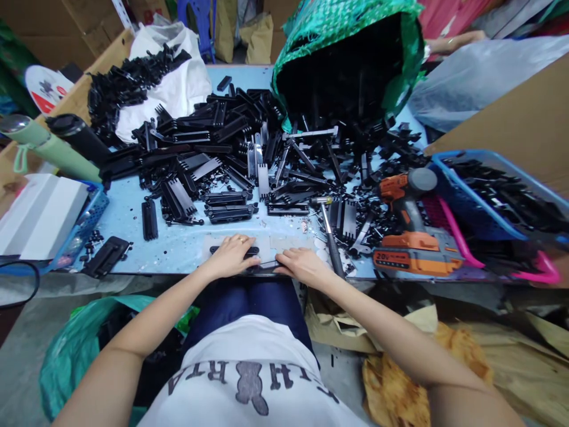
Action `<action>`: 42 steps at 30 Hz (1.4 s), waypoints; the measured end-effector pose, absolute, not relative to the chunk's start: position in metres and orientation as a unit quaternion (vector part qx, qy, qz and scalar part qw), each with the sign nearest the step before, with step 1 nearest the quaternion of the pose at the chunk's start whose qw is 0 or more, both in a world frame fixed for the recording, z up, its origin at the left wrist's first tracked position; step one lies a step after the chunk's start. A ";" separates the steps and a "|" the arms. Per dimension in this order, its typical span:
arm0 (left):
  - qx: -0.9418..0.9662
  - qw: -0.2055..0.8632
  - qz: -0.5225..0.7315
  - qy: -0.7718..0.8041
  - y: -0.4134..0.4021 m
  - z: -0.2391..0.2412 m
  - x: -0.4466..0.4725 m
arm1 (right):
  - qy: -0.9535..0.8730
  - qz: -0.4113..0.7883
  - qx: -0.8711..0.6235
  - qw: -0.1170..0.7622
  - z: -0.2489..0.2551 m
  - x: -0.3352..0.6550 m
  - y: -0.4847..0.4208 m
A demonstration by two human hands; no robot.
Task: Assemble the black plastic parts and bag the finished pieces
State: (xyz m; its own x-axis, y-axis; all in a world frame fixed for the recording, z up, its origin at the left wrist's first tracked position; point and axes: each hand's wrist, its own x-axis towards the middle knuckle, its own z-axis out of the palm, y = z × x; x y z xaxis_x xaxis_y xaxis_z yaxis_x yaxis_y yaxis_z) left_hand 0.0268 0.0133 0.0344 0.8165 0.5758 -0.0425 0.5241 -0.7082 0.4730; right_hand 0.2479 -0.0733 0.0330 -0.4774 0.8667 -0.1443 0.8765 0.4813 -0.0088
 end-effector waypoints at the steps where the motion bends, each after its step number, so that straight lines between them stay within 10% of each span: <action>1: 0.931 0.222 0.040 0.288 0.014 0.032 0.027 | 0.850 -0.037 0.521 0.062 0.031 0.247 -0.075; 35: 0.920 0.180 0.145 0.315 0.003 0.012 0.027 | 0.811 0.102 0.575 -0.037 0.026 0.233 -0.076; 42: 0.882 0.100 0.119 0.444 0.128 0.038 0.054 | 0.822 0.039 0.563 -0.082 0.000 0.250 -0.070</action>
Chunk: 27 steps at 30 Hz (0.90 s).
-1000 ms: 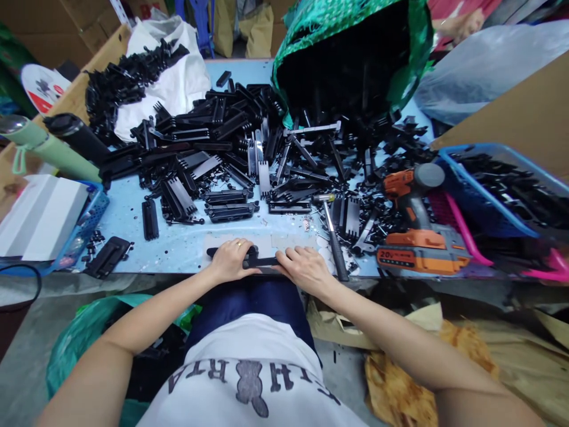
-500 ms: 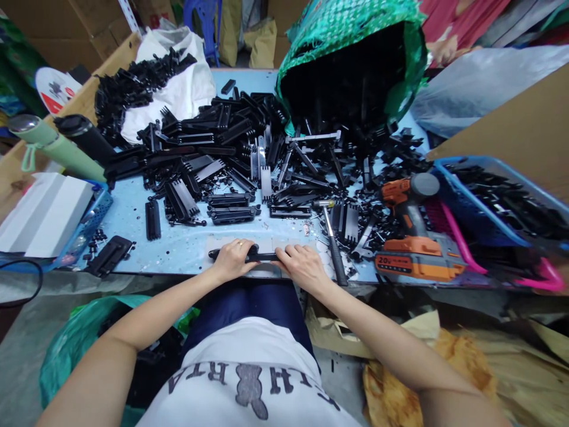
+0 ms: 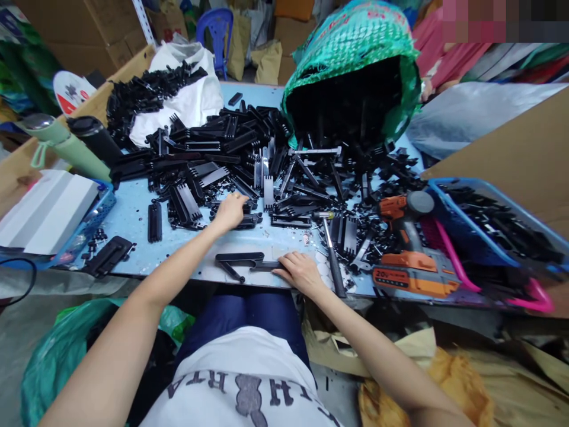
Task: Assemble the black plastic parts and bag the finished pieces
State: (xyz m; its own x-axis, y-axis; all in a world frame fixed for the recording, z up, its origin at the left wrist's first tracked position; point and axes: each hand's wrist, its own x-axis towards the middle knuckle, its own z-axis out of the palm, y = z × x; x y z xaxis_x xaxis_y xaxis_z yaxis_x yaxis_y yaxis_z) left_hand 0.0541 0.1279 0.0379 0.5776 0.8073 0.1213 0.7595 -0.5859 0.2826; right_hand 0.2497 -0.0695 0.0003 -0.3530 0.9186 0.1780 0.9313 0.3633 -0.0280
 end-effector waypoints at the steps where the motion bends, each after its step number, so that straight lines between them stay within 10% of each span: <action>1: 0.883 0.087 0.068 0.456 0.154 0.040 0.056 | -0.822 -0.029 -0.562 0.086 0.000 0.251 -0.070; 10: 0.907 0.076 0.003 0.413 0.224 0.033 0.048 | -0.691 -0.043 -0.709 0.138 0.032 0.307 -0.039; 19: 0.882 0.102 0.088 0.452 0.217 0.024 0.035 | -0.671 -0.020 -0.735 -0.093 0.041 0.335 0.015; 27: 0.866 0.129 0.028 0.482 0.218 0.026 0.074 | -0.697 -0.039 -0.711 -0.082 0.060 0.314 0.000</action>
State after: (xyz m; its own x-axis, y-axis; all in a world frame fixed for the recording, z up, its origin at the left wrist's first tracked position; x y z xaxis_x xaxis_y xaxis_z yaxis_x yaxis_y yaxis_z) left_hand 0.0744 0.2184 0.0265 0.5333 0.8425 -0.0759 0.8281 -0.5017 0.2500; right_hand 0.3138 -0.0002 0.0598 0.0253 0.9980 -0.0583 0.9852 -0.0150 0.1709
